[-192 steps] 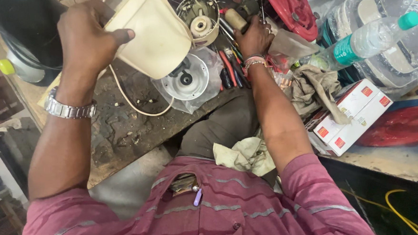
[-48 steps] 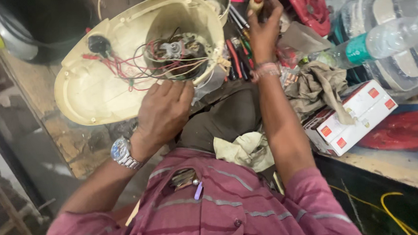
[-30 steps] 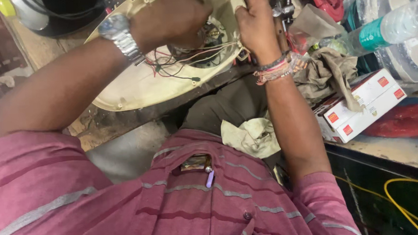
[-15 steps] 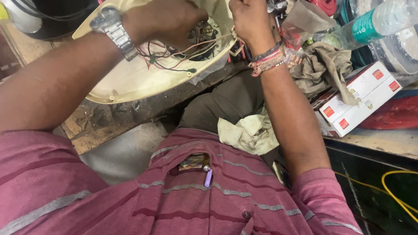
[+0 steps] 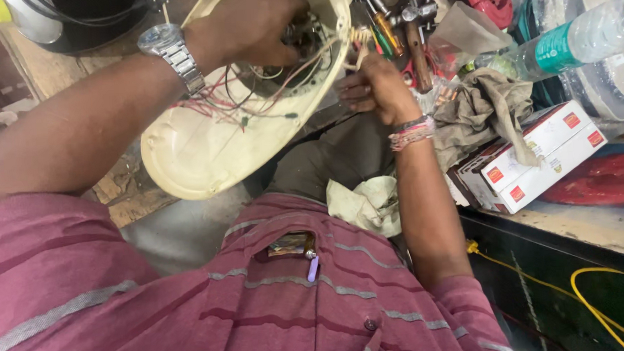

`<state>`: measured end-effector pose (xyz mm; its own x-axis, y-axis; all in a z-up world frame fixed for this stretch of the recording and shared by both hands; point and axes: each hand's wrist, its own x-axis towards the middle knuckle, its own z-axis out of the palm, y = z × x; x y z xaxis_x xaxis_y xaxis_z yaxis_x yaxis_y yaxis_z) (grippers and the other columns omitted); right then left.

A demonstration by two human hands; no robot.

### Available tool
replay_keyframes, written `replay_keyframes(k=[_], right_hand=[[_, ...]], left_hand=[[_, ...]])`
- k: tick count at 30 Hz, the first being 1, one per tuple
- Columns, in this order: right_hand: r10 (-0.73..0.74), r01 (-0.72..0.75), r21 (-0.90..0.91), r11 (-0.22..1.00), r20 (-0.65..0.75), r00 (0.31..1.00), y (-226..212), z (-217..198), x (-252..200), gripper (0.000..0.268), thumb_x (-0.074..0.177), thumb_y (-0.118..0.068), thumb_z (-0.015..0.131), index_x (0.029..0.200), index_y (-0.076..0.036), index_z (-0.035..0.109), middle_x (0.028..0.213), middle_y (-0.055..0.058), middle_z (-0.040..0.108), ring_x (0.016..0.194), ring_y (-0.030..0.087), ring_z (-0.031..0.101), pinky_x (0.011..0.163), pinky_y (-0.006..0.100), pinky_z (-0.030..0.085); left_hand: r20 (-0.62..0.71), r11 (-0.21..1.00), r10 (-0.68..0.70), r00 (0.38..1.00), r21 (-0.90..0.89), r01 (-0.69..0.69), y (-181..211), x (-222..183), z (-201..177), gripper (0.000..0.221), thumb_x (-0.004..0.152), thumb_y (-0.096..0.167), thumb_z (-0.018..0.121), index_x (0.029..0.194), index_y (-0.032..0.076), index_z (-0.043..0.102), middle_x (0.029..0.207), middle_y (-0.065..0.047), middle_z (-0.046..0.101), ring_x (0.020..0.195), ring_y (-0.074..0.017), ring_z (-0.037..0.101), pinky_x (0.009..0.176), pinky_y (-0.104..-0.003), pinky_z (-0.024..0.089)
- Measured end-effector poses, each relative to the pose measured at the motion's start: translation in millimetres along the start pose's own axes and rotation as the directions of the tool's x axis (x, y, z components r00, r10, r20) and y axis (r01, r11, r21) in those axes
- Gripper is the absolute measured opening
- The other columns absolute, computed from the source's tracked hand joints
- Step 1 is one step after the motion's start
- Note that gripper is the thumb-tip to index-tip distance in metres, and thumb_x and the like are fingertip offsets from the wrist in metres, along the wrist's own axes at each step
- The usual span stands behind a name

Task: The person disassembles a beige plastic appliance housing, removes a motor component, and replaces it with a new one from a plastic bag. They then reassemble the housing and use a screwdriver to secure internal parts and wires.

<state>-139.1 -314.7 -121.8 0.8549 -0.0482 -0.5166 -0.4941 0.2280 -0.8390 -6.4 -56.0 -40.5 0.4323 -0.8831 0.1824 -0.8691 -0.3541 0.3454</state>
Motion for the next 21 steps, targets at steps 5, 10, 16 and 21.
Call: replay_keyframes(k=[5,10,16,21], right_hand=[[-0.05,0.032,0.288,0.957,0.055,0.997,15.4,4.7,27.1,0.021,0.108,-0.028,0.06,0.12,-0.011,0.06,0.084,0.005,0.066,0.063,0.016,0.062,0.047,0.026,0.041],[-0.131,0.109,0.175,0.979,0.118,0.984,-7.7,-4.9,41.4,0.023,0.105,-0.016,0.057,0.125,-0.006,0.064,0.088,0.007,0.07,0.066,0.012,0.061,0.054,0.024,0.048],[-0.191,0.171,0.169,0.971,0.107,0.976,-25.4,0.2,35.3,0.02,0.104,-0.014,0.06,0.119,-0.002,0.068,0.088,0.007,0.07,0.064,0.011,0.06,0.054,0.024,0.049],[-0.193,0.173,0.229,0.958,0.066,0.979,-30.0,2.6,30.4,0.021,0.104,-0.019,0.06,0.114,-0.002,0.068,0.089,0.01,0.074,0.068,0.014,0.068,0.058,0.026,0.055]], left_hand=[[-0.066,0.996,0.056,0.996,0.073,-0.052,-12.6,3.2,14.4,0.047,0.081,0.033,0.088,0.112,0.0,0.073,0.091,-0.02,0.073,0.079,-0.0347,0.072,0.068,-0.045,0.057],[-0.038,0.987,0.076,0.996,-0.141,-0.081,-23.8,5.9,13.9,0.048,0.083,0.019,0.086,0.125,0.002,0.07,0.104,-0.019,0.074,0.088,-0.0311,0.073,0.074,-0.041,0.058],[0.05,0.975,0.029,0.998,-0.22,-0.017,-35.0,4.3,11.0,0.057,0.082,0.026,0.088,0.128,-0.001,0.067,0.109,-0.022,0.074,0.09,-0.0324,0.072,0.075,-0.042,0.058],[0.302,0.905,-0.326,0.896,-0.175,0.388,-46.7,13.5,20.7,0.053,0.086,0.033,0.085,0.127,0.002,0.069,0.106,-0.02,0.075,0.086,-0.031,0.073,0.073,-0.042,0.059]])
